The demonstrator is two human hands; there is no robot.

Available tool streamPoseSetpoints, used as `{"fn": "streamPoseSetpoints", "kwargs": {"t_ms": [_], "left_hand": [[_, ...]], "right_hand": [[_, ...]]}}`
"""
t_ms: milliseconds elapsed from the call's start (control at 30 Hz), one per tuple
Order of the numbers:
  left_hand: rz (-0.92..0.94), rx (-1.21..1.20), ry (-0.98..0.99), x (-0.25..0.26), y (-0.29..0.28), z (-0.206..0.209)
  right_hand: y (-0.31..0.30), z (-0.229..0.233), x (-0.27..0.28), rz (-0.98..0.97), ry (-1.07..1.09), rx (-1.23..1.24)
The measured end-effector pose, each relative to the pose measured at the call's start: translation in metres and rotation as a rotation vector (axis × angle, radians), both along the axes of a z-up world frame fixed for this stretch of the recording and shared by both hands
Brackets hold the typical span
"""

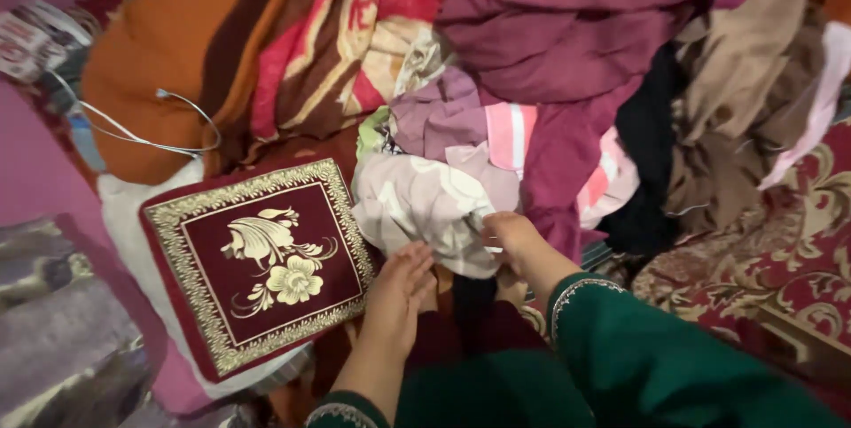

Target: Folding items of clothing from a pile on the floor and placing them neatly on shelves in a wardrobe.

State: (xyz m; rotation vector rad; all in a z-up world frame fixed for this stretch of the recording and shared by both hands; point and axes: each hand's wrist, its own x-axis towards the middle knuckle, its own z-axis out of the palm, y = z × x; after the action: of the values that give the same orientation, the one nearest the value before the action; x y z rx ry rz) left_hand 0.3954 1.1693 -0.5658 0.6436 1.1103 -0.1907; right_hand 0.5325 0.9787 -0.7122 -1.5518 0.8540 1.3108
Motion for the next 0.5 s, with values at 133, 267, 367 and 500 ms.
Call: {"fn": "streamPoseSetpoints", "kwargs": {"t_ms": [133,267,367,500], "left_hand": [[-0.017,-0.027,0.012,-0.005,0.011,-0.046],[0.003,-0.053,-0.040,-0.008,0.022,-0.076],[0.009,-0.061,-0.075,-0.018,0.022,-0.096],[0.011,-0.085,-0.054,-0.019,0.019,-0.101]], "right_hand": [[0.003,-0.091,-0.020,-0.056,-0.001,0.005],[0.013,-0.140,-0.031,-0.192,-0.037,0.085],[0.031,-0.121,-0.025,-0.351,-0.038,0.036],[0.033,-0.142,-0.030,-0.759,0.056,0.168]]}}
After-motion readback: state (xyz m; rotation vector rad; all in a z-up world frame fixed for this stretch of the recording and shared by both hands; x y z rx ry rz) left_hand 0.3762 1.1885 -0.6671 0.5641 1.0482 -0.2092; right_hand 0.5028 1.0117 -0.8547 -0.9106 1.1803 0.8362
